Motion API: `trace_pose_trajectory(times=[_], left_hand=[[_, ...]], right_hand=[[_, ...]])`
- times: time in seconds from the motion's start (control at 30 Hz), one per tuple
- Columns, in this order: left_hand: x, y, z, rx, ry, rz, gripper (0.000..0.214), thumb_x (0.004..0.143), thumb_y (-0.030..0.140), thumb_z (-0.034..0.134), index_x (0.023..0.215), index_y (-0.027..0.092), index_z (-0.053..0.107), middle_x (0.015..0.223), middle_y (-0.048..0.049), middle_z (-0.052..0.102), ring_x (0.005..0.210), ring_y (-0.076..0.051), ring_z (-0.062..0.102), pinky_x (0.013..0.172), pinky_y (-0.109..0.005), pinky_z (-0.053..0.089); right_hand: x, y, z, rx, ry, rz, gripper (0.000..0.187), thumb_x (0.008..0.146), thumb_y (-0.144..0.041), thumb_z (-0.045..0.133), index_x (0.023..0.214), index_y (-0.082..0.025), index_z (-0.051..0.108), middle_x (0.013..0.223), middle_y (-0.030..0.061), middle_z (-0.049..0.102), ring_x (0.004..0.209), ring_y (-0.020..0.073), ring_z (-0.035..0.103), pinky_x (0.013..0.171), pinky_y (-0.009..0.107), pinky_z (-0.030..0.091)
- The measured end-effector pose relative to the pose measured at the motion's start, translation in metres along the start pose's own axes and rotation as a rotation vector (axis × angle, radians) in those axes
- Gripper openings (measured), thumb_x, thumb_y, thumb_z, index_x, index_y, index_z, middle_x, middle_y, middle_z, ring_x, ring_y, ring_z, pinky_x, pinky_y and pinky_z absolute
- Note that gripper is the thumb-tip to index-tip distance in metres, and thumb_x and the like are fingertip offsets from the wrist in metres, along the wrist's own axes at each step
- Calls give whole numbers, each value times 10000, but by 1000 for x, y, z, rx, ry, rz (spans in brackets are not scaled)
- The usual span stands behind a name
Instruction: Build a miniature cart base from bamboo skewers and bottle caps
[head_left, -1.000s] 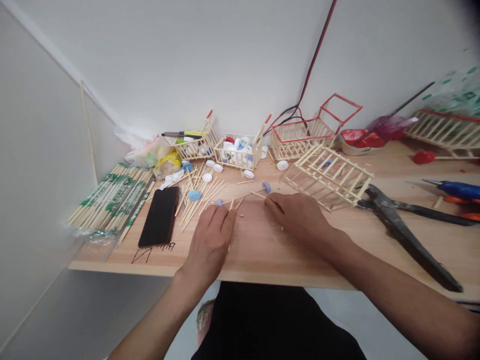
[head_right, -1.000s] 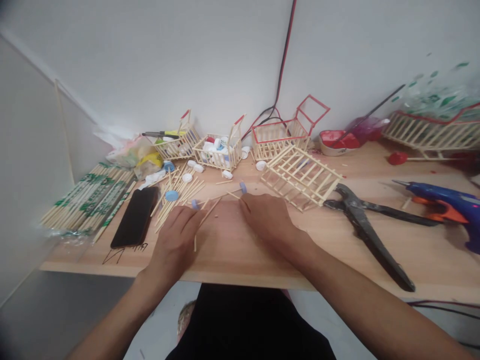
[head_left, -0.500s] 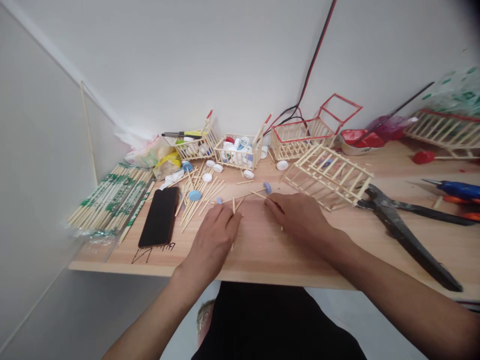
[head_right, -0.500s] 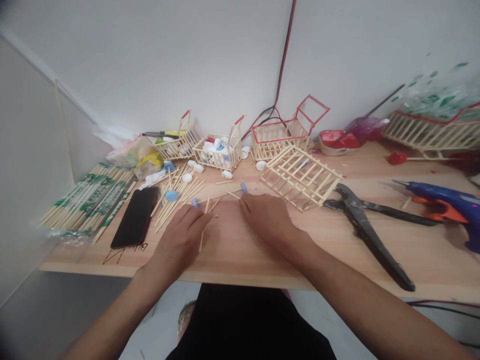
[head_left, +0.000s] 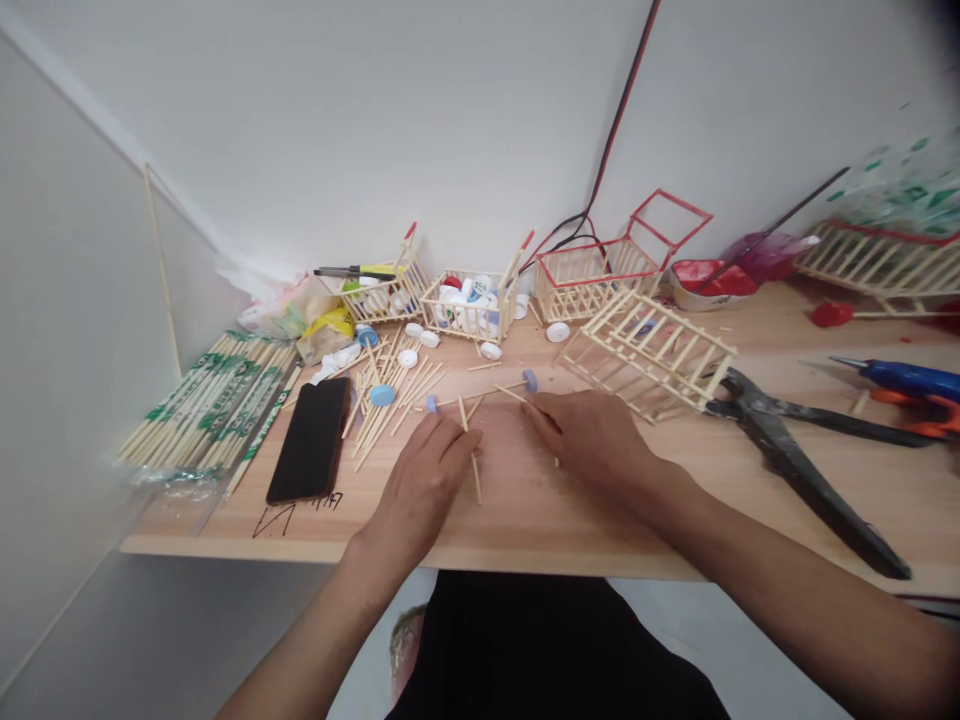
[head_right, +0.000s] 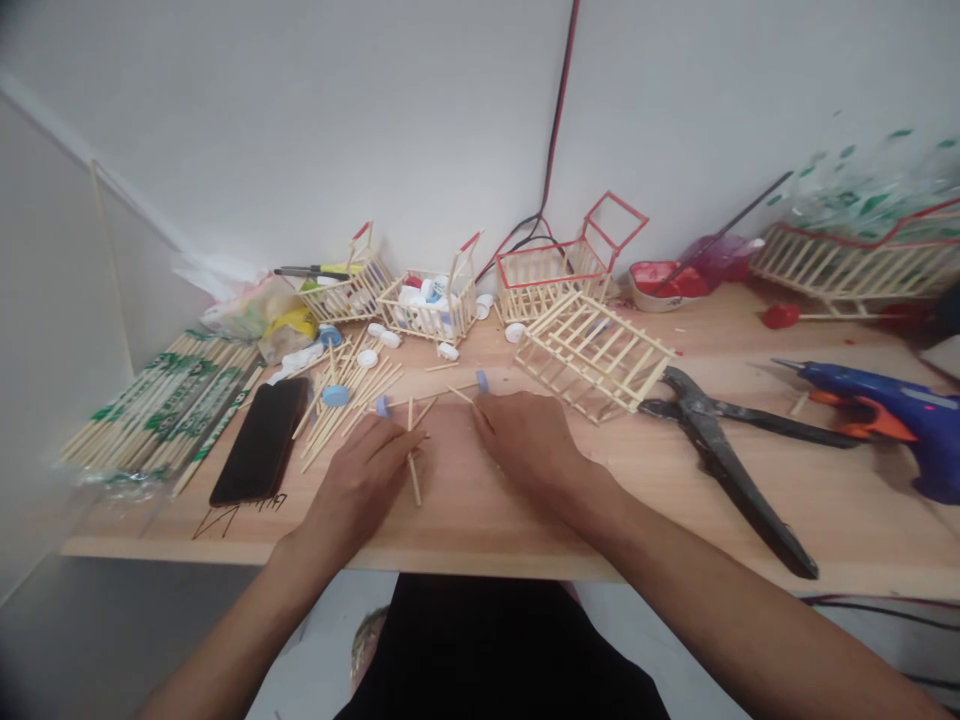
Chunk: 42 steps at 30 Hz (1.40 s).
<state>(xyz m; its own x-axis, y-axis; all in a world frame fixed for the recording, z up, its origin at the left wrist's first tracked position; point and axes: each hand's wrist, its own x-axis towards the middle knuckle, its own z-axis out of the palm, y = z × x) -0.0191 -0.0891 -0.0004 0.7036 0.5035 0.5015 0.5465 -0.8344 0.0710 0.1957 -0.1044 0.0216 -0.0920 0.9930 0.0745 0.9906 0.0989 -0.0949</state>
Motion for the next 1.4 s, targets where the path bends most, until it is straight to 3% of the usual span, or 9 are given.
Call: trace_pose_trajectory(times=[0.33, 0.57, 0.77, 0.97, 1.4], left_hand=[[-1, -1, -2, -78, 7, -73, 250, 897, 68, 444, 1095, 128, 583, 888, -86, 594, 862, -207, 506, 773, -357, 476], [-11, -2, -8, -82, -5, -194, 411, 884, 85, 439, 1291, 139, 457, 955, -86, 619, 893, -216, 538, 811, -355, 468], [5, -16, -20, 48, 118, -329, 190, 897, 151, 474, 1042, 166, 597, 1027, -88, 606, 983, -224, 519, 904, -385, 419], [19, -31, -11, 61, -38, -343, 146, 897, 224, 506, 883, 185, 646, 964, -75, 600, 953, -227, 501, 868, -392, 422], [32, -28, 0, 96, -132, -367, 188, 870, 206, 512, 687, 177, 542, 806, -52, 568, 826, -201, 495, 772, -350, 415]], right_hand=[[-1, -3, 1, -25, 8, 5, 397, 972, -348, 336, 815, -199, 669, 802, 83, 727, 711, 216, 655, 569, 295, 237], [-1, -3, 1, -13, -1, 11, 371, 966, -339, 353, 819, -202, 665, 815, 75, 727, 728, 210, 656, 572, 291, 234], [0, -4, 1, -16, -3, 29, 386, 967, -356, 348, 807, -200, 662, 800, 72, 723, 717, 204, 650, 570, 292, 227], [-1, -3, 1, -20, 12, 23, 388, 965, -357, 352, 819, -201, 675, 808, 77, 727, 706, 199, 640, 574, 293, 227], [1, -1, 3, -25, 49, 18, 347, 946, -332, 394, 763, -202, 658, 750, 61, 713, 661, 180, 616, 558, 290, 179]])
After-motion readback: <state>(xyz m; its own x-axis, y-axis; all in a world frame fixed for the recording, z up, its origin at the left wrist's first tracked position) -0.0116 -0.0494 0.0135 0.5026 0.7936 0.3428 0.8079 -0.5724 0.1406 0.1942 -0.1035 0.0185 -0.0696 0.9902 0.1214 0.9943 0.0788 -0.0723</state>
